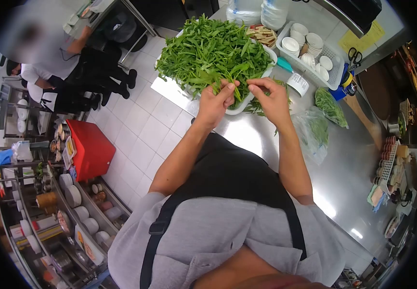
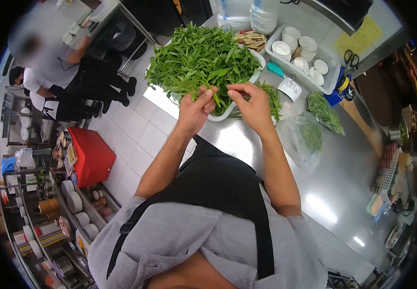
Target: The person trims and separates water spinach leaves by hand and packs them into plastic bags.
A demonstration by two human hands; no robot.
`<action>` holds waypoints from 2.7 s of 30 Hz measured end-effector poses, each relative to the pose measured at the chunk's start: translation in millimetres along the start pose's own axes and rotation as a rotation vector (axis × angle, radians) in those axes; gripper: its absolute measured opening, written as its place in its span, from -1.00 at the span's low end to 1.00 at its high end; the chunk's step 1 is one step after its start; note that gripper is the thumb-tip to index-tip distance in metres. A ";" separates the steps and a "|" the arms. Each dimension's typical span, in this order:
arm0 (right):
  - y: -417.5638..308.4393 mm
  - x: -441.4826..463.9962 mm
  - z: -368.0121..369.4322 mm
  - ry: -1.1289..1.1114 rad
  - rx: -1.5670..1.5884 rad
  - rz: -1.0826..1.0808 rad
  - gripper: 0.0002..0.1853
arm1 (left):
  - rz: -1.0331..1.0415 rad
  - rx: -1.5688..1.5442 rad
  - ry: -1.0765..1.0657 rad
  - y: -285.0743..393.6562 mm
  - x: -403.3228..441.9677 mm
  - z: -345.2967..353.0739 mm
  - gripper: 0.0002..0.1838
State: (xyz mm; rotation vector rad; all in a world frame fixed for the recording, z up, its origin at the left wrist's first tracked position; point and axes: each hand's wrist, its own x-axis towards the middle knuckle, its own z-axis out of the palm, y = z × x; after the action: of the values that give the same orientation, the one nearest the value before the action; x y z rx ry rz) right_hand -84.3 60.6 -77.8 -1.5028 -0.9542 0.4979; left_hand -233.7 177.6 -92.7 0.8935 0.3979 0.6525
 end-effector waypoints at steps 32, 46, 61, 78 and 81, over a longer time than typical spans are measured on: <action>51.2 72.3 21.8 0.285 -0.721 -0.175 -0.83 | -0.015 -0.018 0.234 22.2 -2.6 -49.2 -0.69; 42.9 15.4 -24.4 0.178 -0.385 -0.029 -0.89 | 0.166 0.084 0.336 -8.2 -5.9 -65.3 -0.72; 44.6 42.7 42.5 0.067 -0.433 -0.150 -0.85 | 0.063 0.235 0.240 -43.4 6.4 -53.3 -0.55; -6.5 89.6 -14.1 -0.040 0.388 -0.001 -0.83 | -0.126 0.025 0.320 -21.8 0.7 -40.3 -0.61; -12.4 85.4 -20.5 -0.072 0.453 0.009 -0.81 | -0.123 -0.060 0.204 -10.4 -1.3 -38.5 -0.59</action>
State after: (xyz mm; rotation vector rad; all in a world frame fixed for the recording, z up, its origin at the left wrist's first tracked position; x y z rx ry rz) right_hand -23.4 115.1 -43.6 -1.0861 -0.8229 0.7253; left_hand -253.0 194.5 -123.2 0.7418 0.6089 0.6408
